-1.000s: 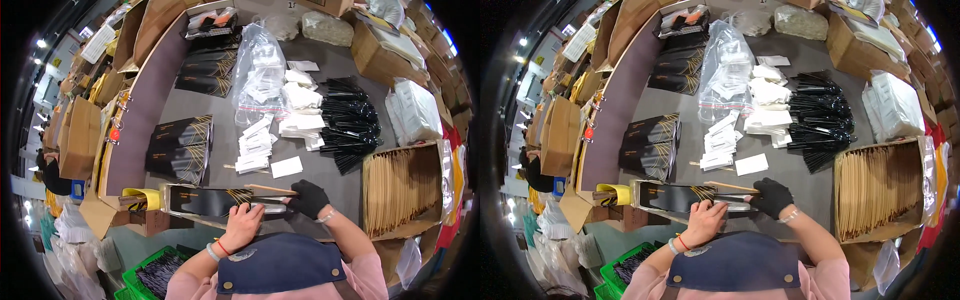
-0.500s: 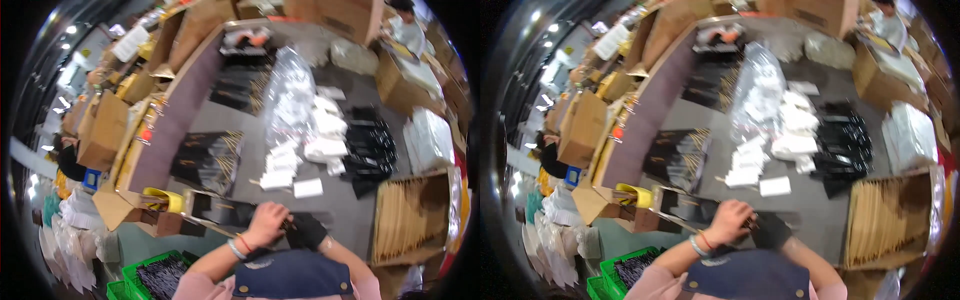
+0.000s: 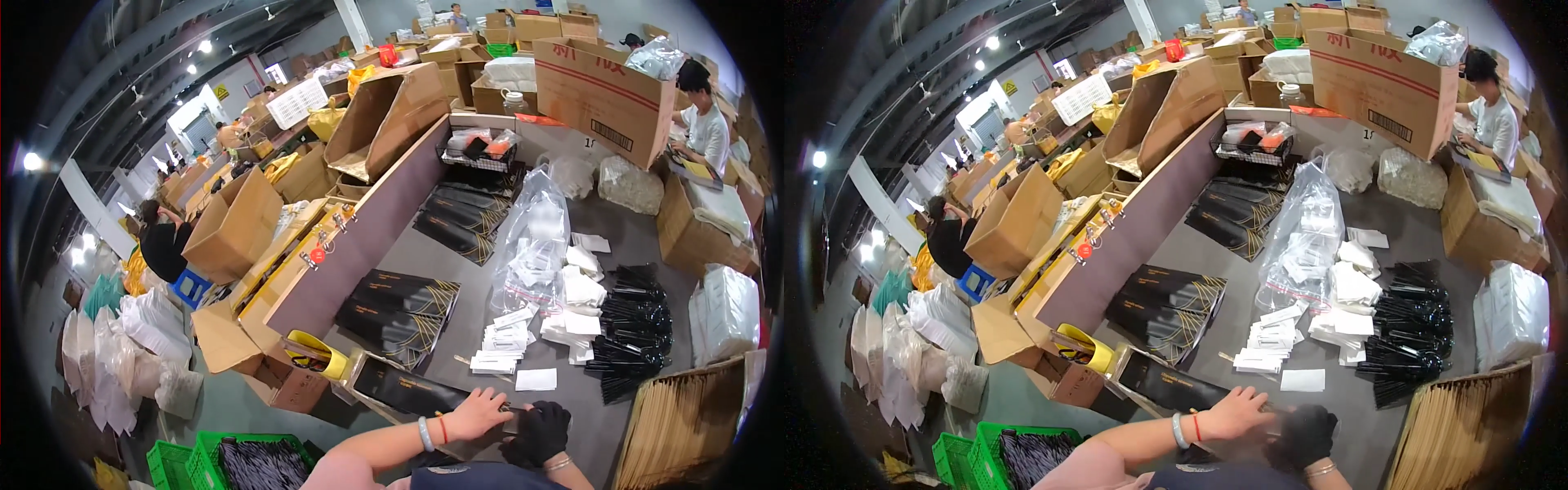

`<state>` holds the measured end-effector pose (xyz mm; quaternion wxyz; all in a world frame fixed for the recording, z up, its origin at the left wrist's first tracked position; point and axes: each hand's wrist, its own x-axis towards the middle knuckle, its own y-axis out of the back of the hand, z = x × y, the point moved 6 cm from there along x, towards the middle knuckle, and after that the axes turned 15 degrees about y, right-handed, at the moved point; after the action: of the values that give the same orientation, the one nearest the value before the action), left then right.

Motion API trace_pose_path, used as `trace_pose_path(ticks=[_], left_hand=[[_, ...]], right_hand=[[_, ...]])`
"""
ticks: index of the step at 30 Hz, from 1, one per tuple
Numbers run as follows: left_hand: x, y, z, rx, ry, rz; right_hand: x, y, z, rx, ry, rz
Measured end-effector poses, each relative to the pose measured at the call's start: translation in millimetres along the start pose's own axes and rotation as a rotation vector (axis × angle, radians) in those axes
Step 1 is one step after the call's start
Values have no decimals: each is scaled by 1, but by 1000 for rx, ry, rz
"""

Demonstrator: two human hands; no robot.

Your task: Packaging white components and black sticks into cardboard sleeves for final assembly.

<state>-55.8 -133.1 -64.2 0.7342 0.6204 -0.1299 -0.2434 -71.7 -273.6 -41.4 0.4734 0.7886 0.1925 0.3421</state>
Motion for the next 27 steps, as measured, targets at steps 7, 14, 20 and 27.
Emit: trace_pose_path(ticks=[7, 14, 20, 27], left_hand=[[16, 93, -39, -12, -85, -19], [-1, 84, -126, -170, 365, 390], [-36, -15, -68, -323, 687, 193], [-36, -12, -76, -532, 692, 212]], right_hand=[[-21, 29, 39, -42, -223, -108], [-20, 49, 37, -26, -309, -54], [-12, 42, 27, -58, -314, -258], [-9, 35, 20, -32, -272, -374]])
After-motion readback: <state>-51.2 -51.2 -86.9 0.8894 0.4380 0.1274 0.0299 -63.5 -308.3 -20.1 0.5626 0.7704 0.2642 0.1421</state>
